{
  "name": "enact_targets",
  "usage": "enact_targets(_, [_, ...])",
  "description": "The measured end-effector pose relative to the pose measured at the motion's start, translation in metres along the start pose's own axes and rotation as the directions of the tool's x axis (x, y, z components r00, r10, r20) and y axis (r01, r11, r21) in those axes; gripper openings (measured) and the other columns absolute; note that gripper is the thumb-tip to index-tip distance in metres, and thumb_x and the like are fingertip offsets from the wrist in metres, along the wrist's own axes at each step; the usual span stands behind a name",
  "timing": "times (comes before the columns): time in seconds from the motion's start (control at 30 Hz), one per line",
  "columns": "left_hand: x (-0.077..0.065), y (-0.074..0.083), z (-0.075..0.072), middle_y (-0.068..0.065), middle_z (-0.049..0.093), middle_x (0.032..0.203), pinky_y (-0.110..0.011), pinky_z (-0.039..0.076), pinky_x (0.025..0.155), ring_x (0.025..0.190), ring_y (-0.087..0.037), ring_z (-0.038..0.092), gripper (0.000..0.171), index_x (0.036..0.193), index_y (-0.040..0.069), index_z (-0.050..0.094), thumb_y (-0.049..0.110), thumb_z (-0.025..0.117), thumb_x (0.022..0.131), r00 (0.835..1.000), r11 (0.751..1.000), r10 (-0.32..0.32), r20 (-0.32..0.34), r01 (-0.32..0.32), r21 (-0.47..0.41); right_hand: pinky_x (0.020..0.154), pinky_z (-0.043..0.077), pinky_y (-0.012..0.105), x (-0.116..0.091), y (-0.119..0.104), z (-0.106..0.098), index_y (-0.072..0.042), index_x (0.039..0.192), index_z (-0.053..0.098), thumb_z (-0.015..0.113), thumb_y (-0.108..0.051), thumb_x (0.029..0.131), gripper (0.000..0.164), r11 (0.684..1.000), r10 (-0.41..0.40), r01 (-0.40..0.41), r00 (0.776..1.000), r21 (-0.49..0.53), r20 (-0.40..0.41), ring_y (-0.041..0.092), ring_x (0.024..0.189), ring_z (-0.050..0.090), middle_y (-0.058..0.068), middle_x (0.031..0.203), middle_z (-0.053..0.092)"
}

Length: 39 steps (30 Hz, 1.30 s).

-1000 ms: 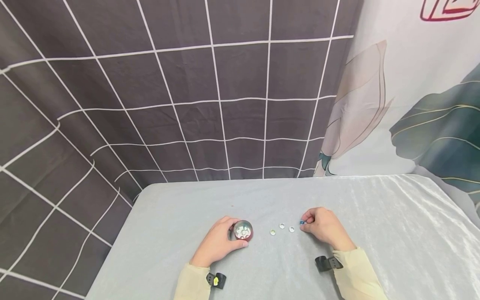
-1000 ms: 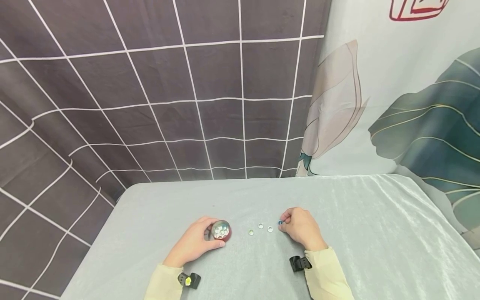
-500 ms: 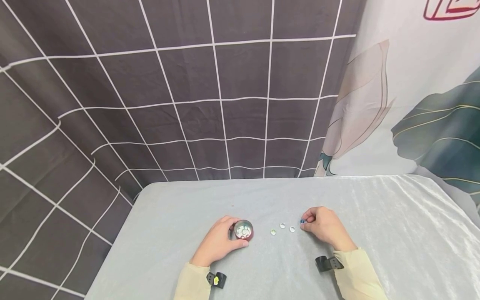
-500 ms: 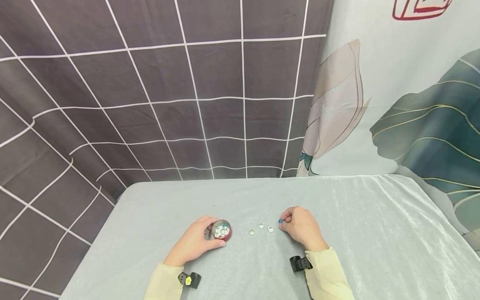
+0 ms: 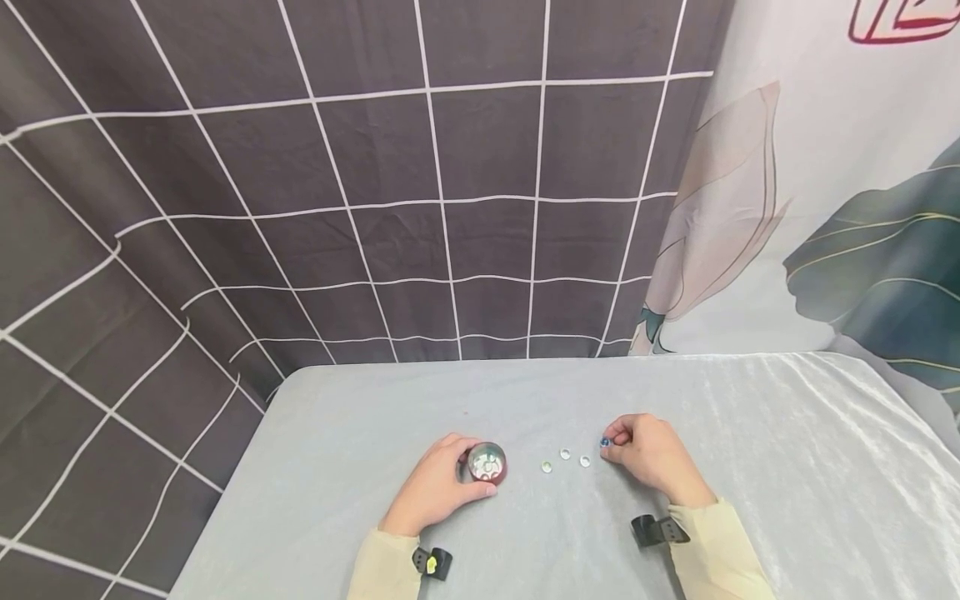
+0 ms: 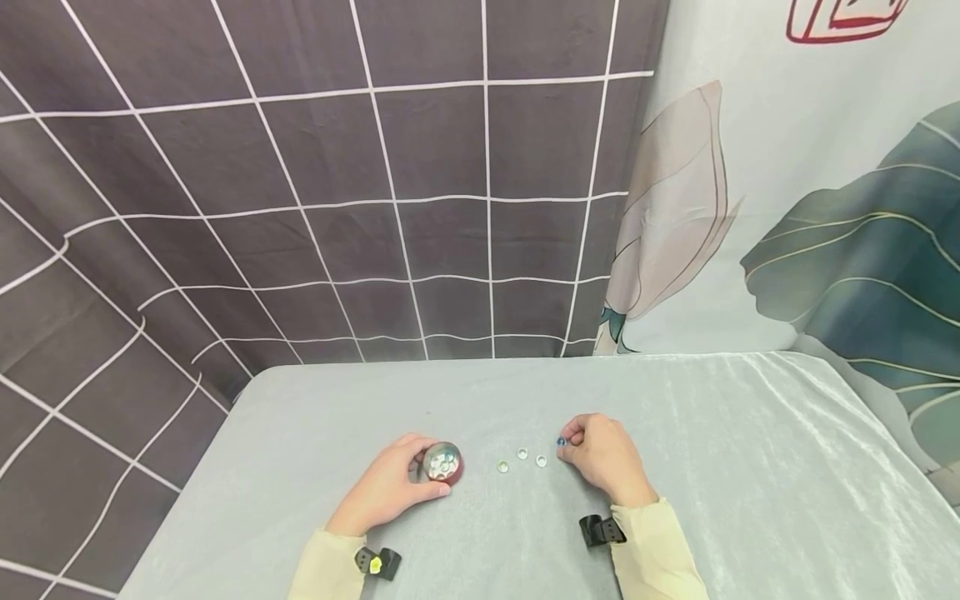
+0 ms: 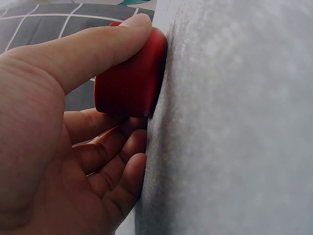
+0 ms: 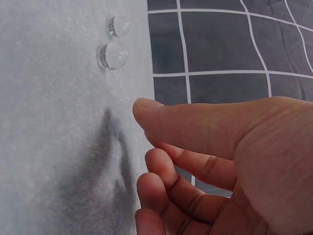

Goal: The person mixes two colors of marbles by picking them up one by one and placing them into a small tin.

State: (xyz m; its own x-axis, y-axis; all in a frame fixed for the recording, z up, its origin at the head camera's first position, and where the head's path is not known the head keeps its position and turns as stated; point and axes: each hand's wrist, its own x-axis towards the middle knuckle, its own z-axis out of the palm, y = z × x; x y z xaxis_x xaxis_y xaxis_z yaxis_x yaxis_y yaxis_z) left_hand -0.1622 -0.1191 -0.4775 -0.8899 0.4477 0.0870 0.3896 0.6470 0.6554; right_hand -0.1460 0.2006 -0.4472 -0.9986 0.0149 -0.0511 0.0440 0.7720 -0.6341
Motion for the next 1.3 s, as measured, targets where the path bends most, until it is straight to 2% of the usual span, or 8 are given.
enact_targets(0.4, [0.0,0.001,0.0,0.004,0.065,0.111,-0.04,0.049,0.096,0.105,-0.016,0.059,0.058,0.124,0.009,0.067,0.038,0.086,0.077,1.0,1.0,0.004,-0.006,-0.004,0.005,0.067,0.045,0.034,0.001,-0.001,0.0,-0.007,0.088,0.072,0.081,-0.013,0.078,0.014,1.0,0.001,-0.001,1.0,-0.008,-0.02,0.013,0.07,0.052,-0.004,0.076,0.062])
enact_targets(1.3, [0.0,-0.003,0.001,0.005,0.064,0.112,-0.039,0.048,0.096,0.106,-0.016,0.059,0.058,0.124,0.01,0.067,0.04,0.086,0.078,1.0,1.0,0.0,-0.006,0.0,-0.002,0.066,0.047,0.034,-0.001,-0.012,0.002,-0.009,0.086,0.072,0.081,-0.013,0.077,0.013,0.998,-0.069,0.07,0.996,0.004,-0.054,0.012,0.069,0.054,-0.005,0.075,0.063])
